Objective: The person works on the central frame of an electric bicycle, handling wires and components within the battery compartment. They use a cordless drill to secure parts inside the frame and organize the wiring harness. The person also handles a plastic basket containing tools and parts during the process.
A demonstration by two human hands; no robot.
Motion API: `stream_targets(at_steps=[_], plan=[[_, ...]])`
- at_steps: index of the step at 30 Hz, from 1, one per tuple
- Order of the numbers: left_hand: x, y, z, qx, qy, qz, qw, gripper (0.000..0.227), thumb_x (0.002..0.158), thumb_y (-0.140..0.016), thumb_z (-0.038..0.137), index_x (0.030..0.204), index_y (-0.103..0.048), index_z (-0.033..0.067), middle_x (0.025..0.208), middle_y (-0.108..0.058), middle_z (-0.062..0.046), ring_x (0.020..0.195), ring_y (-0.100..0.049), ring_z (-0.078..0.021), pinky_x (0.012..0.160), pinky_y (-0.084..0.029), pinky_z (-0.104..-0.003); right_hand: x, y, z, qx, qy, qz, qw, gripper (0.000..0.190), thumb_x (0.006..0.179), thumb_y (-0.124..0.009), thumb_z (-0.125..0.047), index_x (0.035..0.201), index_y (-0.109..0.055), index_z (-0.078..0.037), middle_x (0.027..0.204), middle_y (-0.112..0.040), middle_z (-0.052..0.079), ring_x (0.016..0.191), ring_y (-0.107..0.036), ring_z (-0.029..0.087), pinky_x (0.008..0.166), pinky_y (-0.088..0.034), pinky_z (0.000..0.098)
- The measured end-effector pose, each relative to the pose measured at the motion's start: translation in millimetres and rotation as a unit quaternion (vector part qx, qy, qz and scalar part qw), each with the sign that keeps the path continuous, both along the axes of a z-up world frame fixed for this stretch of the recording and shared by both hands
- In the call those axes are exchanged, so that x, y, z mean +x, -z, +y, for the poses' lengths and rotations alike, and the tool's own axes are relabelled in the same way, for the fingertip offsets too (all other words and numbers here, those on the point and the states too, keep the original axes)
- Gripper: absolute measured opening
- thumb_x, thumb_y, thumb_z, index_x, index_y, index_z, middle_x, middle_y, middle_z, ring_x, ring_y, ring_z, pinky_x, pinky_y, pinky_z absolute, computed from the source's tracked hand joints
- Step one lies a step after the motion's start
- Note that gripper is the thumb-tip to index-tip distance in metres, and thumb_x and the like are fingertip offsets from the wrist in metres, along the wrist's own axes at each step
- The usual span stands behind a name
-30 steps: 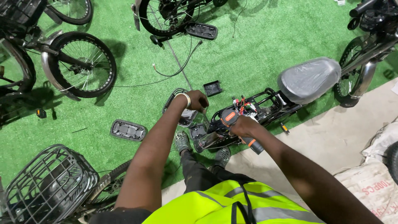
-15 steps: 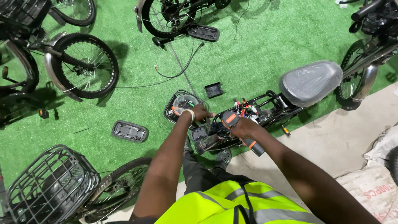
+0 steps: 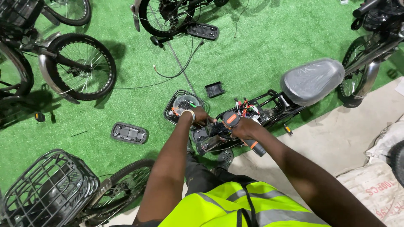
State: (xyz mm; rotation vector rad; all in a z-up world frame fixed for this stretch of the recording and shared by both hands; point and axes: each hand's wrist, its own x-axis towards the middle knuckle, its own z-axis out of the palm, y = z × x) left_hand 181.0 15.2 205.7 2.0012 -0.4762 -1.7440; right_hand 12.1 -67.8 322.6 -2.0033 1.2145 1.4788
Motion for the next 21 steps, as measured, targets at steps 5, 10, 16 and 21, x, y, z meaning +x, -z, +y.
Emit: stream_targets(at_steps=[5,10,16,21], plan=[[-4,-21,-1,0.005,0.120,-0.096,0.988,0.054,0.062,-0.091,0.038,0.094,-0.070,-0.0014,0.093,-0.073,-0.016,0.084,-0.072,-0.0257,0.071,-0.060,-0.037,-23,-22,1,0.023,0.020,-0.218,0.976,0.060,0.075,-0.072,-0.037,0.122,-0.063,0.000,0.123,-0.064,0.021,0.120,-0.058,0.036,0.099,-0.048,0.0451],[-1,-21,-1,-0.001,0.053,-0.079,0.995,0.038,0.063,-0.090,0.022,0.084,-0.070,-0.0029,0.080,-0.072,-0.018,0.070,-0.072,-0.0274,0.059,-0.060,-0.038,-25,1,-6,0.020,0.019,-0.193,0.981,0.066,0.075,-0.068,-0.042,0.124,-0.061,0.001,0.119,-0.065,0.022,0.117,-0.059,0.036,0.096,-0.050,0.0423],[7,-15,7,-0.087,0.353,-0.251,0.897,0.034,0.073,-0.074,0.037,0.105,-0.074,0.0234,0.109,-0.072,-0.007,0.108,-0.065,-0.0285,0.098,-0.051,-0.039,-26,-11,-2,0.027,0.052,-0.237,0.970,0.058,0.076,-0.072,-0.038,0.119,-0.064,0.001,0.114,-0.066,0.024,0.113,-0.061,0.040,0.092,-0.051,0.0459],[-7,-39,25,-0.063,0.114,-0.188,0.974,0.035,0.077,-0.062,0.046,0.091,-0.078,0.0182,0.103,-0.073,-0.009,0.109,-0.064,-0.0310,0.097,-0.050,-0.039,-38,6,-6,0.062,0.153,-0.271,0.949,0.049,0.083,-0.069,-0.025,0.116,-0.060,0.010,0.106,-0.064,0.030,0.096,-0.065,0.046,0.077,-0.057,0.0469]])
